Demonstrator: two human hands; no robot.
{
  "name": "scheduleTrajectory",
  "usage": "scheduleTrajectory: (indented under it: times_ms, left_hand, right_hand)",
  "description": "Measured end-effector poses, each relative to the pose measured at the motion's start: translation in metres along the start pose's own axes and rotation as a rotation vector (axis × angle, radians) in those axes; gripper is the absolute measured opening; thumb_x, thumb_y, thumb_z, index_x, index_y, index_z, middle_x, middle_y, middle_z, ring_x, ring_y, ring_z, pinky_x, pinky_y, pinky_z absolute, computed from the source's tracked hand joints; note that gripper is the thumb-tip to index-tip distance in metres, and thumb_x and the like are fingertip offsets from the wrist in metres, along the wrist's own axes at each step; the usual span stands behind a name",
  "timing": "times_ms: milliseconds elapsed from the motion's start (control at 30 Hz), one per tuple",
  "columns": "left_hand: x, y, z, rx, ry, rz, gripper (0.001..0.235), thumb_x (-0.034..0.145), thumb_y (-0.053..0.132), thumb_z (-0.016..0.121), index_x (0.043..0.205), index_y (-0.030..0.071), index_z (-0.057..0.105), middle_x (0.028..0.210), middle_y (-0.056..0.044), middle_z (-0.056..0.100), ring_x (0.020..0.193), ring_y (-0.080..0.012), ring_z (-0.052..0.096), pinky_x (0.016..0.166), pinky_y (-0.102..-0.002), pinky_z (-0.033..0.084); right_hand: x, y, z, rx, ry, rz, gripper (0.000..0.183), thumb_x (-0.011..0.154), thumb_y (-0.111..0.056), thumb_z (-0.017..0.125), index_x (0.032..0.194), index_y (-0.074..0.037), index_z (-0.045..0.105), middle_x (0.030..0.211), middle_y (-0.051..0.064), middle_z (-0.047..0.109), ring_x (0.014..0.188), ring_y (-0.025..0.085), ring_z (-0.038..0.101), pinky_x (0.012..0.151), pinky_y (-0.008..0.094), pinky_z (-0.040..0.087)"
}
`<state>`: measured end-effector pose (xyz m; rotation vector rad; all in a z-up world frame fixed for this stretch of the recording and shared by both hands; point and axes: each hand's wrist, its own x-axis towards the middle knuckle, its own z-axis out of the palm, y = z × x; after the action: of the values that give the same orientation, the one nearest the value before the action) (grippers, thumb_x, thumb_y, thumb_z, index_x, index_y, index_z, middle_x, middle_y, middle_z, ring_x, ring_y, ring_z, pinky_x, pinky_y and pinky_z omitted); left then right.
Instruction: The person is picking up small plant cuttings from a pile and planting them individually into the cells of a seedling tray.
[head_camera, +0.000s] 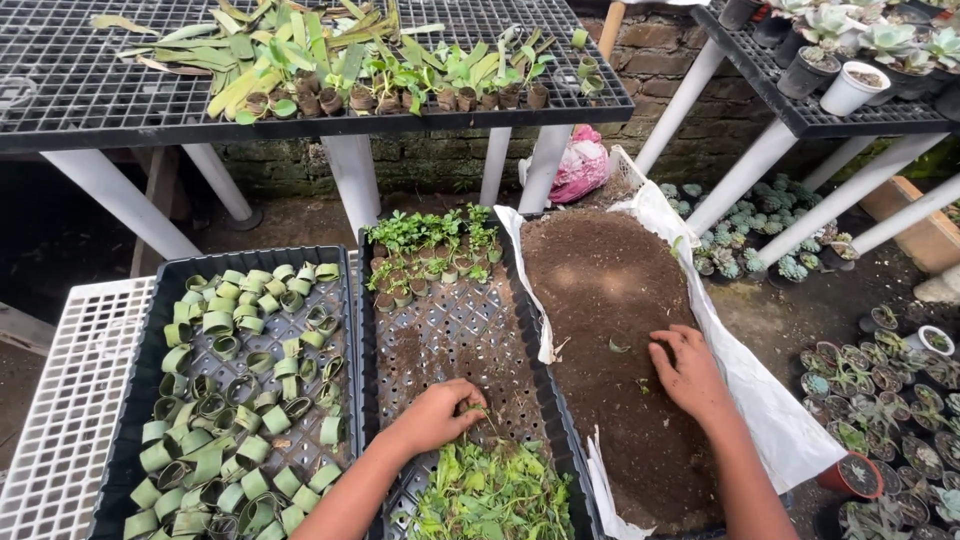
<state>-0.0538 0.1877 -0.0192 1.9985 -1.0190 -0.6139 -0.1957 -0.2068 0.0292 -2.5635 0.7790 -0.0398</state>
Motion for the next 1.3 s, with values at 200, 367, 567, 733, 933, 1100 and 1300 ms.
scheduleTrajectory:
  times_ms: [200,367,567,733,933,1100,1300]
  left_hand:
    - [0.007,0.002,-0.009,-0.343,0.112,-0.128,0.029,0.100,0.022,0.058,0.124,0.013,0.071,0.118,-0.005,0.077,0.082,-0.0123,0.054,0.074,-0.030,0.044]
    - [0.012,-0.012,-0.007,-0.468,0.258,-0.090,0.037,0.099,0.036,0.055,0.124,0.017,0.074,0.121,-0.003,0.078,0.116,-0.0190,0.070,0.101,-0.040,0.053]
    - [0.016,-0.021,-0.003,-0.470,0.335,-0.125,0.026,0.096,0.024,0.068,0.118,0.016,0.078,0.094,-0.001,0.069,0.076,-0.0118,0.056,0.071,-0.028,0.051]
    - [0.022,0.002,-0.011,-0.690,0.347,-0.150,0.031,0.091,0.000,0.074,0.121,0.005,0.067,0.096,-0.003,0.069,0.085,-0.0118,0.070,0.082,-0.020,0.064]
    - [0.019,0.036,-0.021,-0.759,0.344,-0.028,0.031,0.087,-0.003,0.075,0.116,0.003,0.066,0.104,-0.009,0.073,0.096,-0.0175,0.073,0.094,-0.027,0.064]
    - [0.010,0.023,-0.036,-0.926,0.413,-0.014,0.040,0.083,-0.006,0.077,0.121,0.000,0.065,0.112,-0.015,0.074,0.104,-0.0223,0.073,0.099,-0.032,0.063]
    - [0.006,0.024,-0.040,-1.107,0.491,-0.011,0.043,0.082,-0.006,0.075,0.123,-0.003,0.064,0.115,-0.019,0.073,0.107,-0.0259,0.071,0.100,-0.036,0.060]
  right_hand:
    - [-0.007,0.004,-0.004,-0.187,-0.020,0.107,0.035,0.104,-0.025,0.046,0.136,-0.022,0.060,0.105,0.004,0.076,0.079,0.022,0.073,0.072,0.039,0.057]
    - [-0.007,0.010,0.007,-0.339,0.044,0.176,0.035,0.107,-0.046,0.040,0.118,-0.028,0.067,0.075,0.005,0.075,0.077,0.027,0.072,0.058,0.042,0.052]
    - [-0.005,-0.001,0.024,-0.530,0.350,-0.160,0.043,0.095,-0.028,0.056,0.136,-0.022,0.061,0.129,0.005,0.061,0.120,0.026,0.061,0.105,0.049,0.045]
    - [-0.055,-0.128,0.027,0.154,-0.031,-0.319,0.027,0.096,-0.026,0.062,0.117,-0.013,0.074,0.115,0.005,0.077,0.104,0.014,0.071,0.092,0.032,0.063]
    - [-0.075,-0.184,0.089,0.163,-0.445,-0.536,0.042,0.102,-0.049,0.049,0.111,-0.016,0.072,0.111,0.002,0.069,0.093,0.021,0.068,0.078,0.037,0.051]
    - [-0.087,-0.184,0.061,0.475,-0.258,-0.454,0.025,0.096,-0.028,0.062,0.101,-0.014,0.082,0.097,0.000,0.082,0.085,0.010,0.075,0.076,0.026,0.061]
    - [-0.072,-0.153,0.053,0.537,0.036,-0.427,0.030,0.093,-0.029,0.064,0.110,-0.012,0.083,0.099,0.004,0.086,0.087,0.014,0.081,0.077,0.028,0.068]
